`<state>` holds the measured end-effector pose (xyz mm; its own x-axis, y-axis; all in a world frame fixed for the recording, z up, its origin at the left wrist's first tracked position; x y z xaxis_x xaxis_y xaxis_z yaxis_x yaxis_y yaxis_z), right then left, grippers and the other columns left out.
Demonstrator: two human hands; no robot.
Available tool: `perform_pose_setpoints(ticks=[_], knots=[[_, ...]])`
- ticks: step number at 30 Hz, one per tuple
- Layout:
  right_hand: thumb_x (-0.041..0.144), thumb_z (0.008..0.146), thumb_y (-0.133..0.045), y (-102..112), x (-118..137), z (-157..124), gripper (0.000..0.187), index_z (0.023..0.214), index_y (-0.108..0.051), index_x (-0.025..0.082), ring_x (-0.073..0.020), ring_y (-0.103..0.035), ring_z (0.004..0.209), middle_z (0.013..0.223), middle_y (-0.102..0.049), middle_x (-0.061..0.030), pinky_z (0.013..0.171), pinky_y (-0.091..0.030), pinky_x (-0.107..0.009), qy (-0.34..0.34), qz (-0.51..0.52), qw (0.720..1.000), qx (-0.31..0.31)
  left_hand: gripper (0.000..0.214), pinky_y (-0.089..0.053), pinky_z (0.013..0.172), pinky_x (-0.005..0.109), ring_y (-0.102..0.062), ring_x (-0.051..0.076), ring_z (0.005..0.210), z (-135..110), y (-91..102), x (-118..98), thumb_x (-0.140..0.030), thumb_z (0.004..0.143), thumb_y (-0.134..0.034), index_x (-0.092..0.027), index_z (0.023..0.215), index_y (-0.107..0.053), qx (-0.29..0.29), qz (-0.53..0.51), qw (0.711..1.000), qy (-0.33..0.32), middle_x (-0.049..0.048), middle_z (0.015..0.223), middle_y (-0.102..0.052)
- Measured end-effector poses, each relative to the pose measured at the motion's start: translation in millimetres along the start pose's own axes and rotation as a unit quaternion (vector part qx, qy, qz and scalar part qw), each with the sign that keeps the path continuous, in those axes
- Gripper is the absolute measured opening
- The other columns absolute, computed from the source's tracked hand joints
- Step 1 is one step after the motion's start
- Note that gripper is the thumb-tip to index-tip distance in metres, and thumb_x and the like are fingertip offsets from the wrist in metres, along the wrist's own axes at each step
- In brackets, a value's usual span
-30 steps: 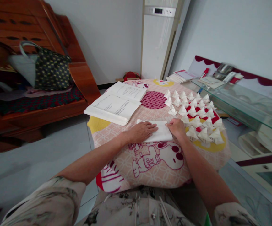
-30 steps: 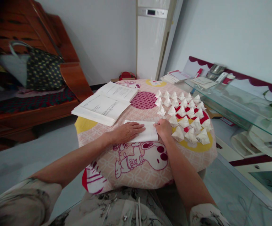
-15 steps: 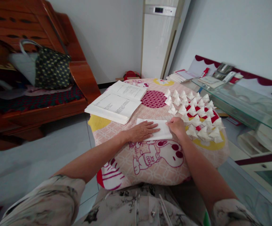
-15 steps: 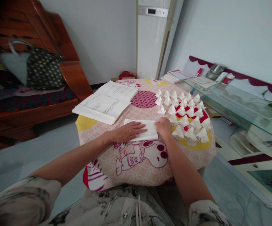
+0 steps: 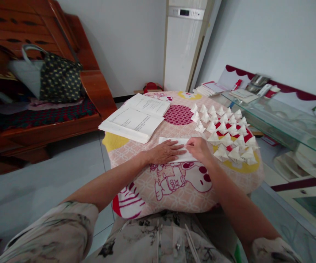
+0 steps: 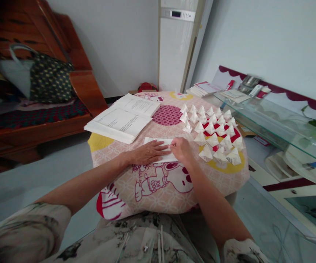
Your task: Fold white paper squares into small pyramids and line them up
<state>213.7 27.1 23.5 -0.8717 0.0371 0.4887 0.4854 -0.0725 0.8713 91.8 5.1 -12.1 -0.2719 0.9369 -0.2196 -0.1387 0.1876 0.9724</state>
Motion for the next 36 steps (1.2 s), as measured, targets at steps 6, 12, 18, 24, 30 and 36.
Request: perform_pose_setpoints(ticks=[6,12,18,24,30,36], knots=[[0.011,0.075,-0.059,-39,9,-28,0.014,0.063,-0.062,0.017,-0.0089,-0.052,0.041,0.047,-0.057,0.0043,0.043,-0.037,-0.018,-0.006,0.142,0.975,0.172,0.044,-0.021,0.122,0.05,-0.023,0.027,0.152,0,0.1,0,-0.035,0.104,-0.038,-0.026,0.145,-0.049,-0.01,0.013,1.0,-0.005,0.005,0.161,-0.035],[0.008,0.072,-0.06,-46,14,-32,0.014,0.062,-0.064,0.017,-0.0099,-0.054,0.043,0.049,-0.06,0.0029,0.043,-0.038,-0.018,-0.005,0.123,0.975,0.187,0.043,-0.022,0.121,0.049,-0.027,0.028,0.151,1,1.7,-1,-0.034,0.103,-0.041,-0.026,0.143,-0.051,-0.012,0.017,1.0,0.001,0.0052,0.16,-0.037],[0.007,0.07,-0.062,-46,26,-31,0.014,0.061,-0.064,0.017,-0.0115,-0.058,0.051,0.053,-0.062,0.0014,0.051,-0.039,-0.02,0.034,0.045,0.99,0.132,0.042,-0.022,0.121,0.053,-0.028,0.031,0.15,0,-0.4,-1,-0.035,0.103,-0.041,-0.024,0.141,-0.054,-0.012,0.017,1.0,-0.002,0.0074,0.16,-0.036],[0.006,0.069,-0.061,-29,6,-36,0.013,0.063,-0.066,0.016,-0.0115,-0.056,0.052,0.057,-0.064,0.0002,0.051,-0.037,-0.021,0.013,0.014,0.992,0.128,0.048,-0.022,0.121,0.053,-0.026,0.03,0.151,1,-0.2,1,-0.037,0.103,-0.038,-0.025,0.149,-0.044,-0.009,0.001,1.0,0.004,0.0066,0.161,-0.034],[0.009,0.071,-0.059,0,-37,-47,0.01,0.067,-0.066,0.016,-0.0121,-0.054,0.048,0.052,-0.06,0.0013,0.049,-0.036,-0.022,-0.062,0.003,0.992,0.111,0.05,-0.02,0.122,0.051,-0.025,0.029,0.151,1,-0.2,1,-0.038,0.104,-0.035,-0.026,0.152,-0.04,-0.007,-0.009,1.0,0.008,0.0047,0.162,-0.032],[0.013,0.079,-0.053,22,-23,-44,0.019,0.079,-0.072,0.015,-0.018,-0.064,0.069,0.073,-0.071,-0.0057,0.067,-0.048,-0.027,0.005,-0.037,0.999,-0.015,0.049,-0.022,0.121,0.051,-0.027,0.03,0.151,1,2.7,1,-0.039,0.103,-0.037,-0.027,0.151,-0.042,-0.021,-0.015,1.0,0.004,0.0058,0.162,-0.033]])
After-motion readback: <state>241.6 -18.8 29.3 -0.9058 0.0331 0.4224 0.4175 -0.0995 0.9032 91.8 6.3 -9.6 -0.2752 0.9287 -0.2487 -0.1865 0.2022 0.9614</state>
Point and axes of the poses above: each hand's wrist, its own z-axis towards the middle knuckle, its own y-axis out of the back of the hand, x = y × z, the point moved 10 cm from there along z, towards the middle knuckle
